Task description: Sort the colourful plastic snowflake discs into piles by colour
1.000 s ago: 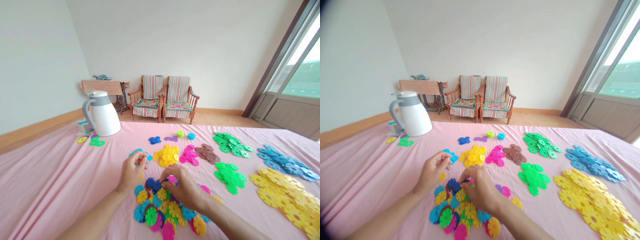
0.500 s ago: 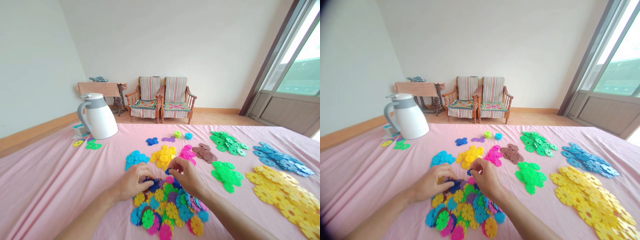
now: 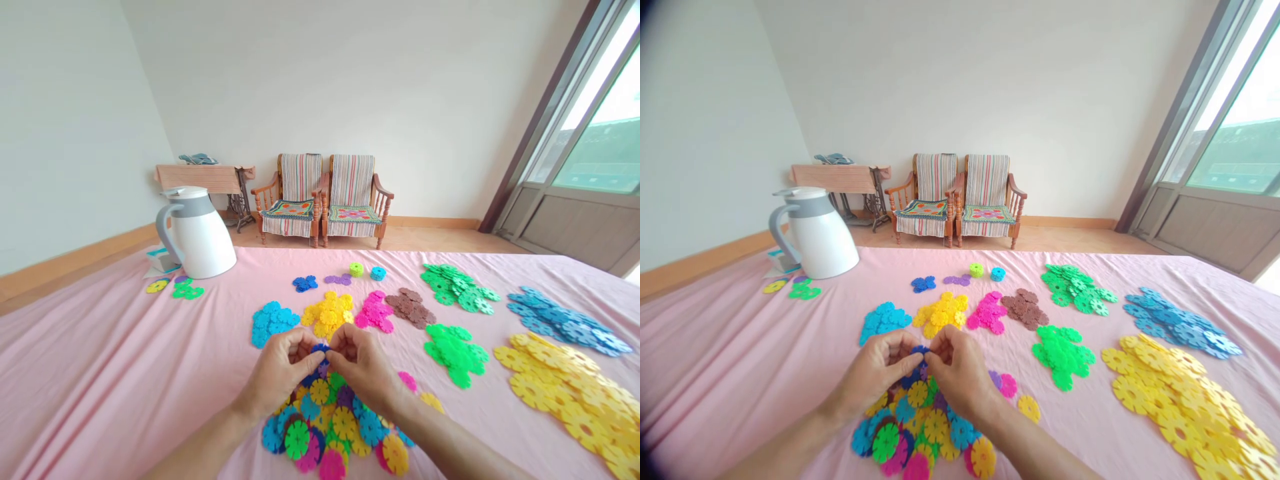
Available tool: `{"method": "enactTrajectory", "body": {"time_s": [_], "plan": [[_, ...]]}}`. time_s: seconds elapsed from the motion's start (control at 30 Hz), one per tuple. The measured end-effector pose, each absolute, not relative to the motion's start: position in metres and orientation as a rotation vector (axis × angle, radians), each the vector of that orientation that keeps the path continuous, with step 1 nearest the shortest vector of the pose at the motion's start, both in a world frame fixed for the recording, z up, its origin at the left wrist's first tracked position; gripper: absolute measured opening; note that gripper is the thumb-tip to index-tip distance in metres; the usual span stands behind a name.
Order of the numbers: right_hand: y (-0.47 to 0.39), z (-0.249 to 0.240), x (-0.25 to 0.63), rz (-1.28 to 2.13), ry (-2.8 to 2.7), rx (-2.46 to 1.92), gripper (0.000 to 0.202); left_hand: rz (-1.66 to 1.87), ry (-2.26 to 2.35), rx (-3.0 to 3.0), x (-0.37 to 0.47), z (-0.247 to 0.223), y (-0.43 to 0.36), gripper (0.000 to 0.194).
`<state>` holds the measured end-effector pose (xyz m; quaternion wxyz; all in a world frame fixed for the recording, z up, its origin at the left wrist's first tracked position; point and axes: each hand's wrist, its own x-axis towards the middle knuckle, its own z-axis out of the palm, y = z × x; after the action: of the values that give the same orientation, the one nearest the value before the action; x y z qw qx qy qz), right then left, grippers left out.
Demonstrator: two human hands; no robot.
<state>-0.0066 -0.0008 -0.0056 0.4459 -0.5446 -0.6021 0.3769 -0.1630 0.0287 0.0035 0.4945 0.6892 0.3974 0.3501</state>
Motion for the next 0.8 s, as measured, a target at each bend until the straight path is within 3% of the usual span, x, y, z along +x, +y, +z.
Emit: {"method": "enactTrajectory", "body": {"time_s": [0.23,0.43,0.8], "plan": [[-0.018,0.011,0.028,0.679,-1.557,-1.461,0.008,1.022,1.103,1.648,-0.174,0.004,0.069,0.016],[-0.022,-0.005,0.066,0.532,-1.548,-1.54,0.009,1.139,1.335,1.711,-0.175,0.007,0.149,0.017],[-0.023,-0.017,0.064,0.474,-1.648,-1.647,0.012,1.022,1.669,1.892,-0.154,-0.007,0.203,0.013]]}}
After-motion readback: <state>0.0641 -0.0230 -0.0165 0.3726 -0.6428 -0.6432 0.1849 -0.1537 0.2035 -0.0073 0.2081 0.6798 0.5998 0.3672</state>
